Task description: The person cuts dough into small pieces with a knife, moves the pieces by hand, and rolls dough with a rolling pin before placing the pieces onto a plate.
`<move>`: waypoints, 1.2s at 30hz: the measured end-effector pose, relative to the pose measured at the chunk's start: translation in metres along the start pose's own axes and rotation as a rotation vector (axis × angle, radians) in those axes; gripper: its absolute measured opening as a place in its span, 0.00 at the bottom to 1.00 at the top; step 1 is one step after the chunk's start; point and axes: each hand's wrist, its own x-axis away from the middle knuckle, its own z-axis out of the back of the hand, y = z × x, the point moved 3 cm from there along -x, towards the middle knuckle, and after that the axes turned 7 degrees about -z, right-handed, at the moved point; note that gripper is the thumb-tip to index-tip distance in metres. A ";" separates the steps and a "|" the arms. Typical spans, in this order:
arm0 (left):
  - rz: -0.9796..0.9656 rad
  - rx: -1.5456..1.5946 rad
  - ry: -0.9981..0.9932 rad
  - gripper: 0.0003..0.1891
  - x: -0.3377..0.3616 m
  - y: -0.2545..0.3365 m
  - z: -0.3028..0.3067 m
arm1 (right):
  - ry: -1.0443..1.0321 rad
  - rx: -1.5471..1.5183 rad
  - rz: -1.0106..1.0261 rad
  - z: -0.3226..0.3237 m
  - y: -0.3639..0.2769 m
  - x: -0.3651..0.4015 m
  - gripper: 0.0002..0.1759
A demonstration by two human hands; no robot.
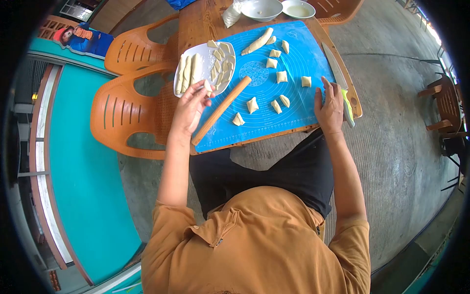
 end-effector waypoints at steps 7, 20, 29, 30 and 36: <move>-0.216 -0.554 0.079 0.19 -0.089 0.008 0.020 | -0.014 -0.002 -0.032 0.001 -0.002 0.000 0.18; -0.443 -1.352 0.190 0.19 -0.197 -0.006 0.037 | -0.031 0.008 -0.049 0.001 -0.002 0.001 0.15; -0.315 -1.462 0.302 0.19 -0.226 -0.024 0.061 | -0.010 0.008 -0.022 0.003 -0.004 0.000 0.15; -0.329 -1.503 0.322 0.18 -0.224 -0.022 0.056 | -0.011 0.011 -0.022 0.003 -0.003 -0.001 0.15; -0.342 -1.498 0.320 0.17 -0.226 -0.024 0.055 | -0.054 -0.003 -0.066 0.000 -0.001 0.000 0.14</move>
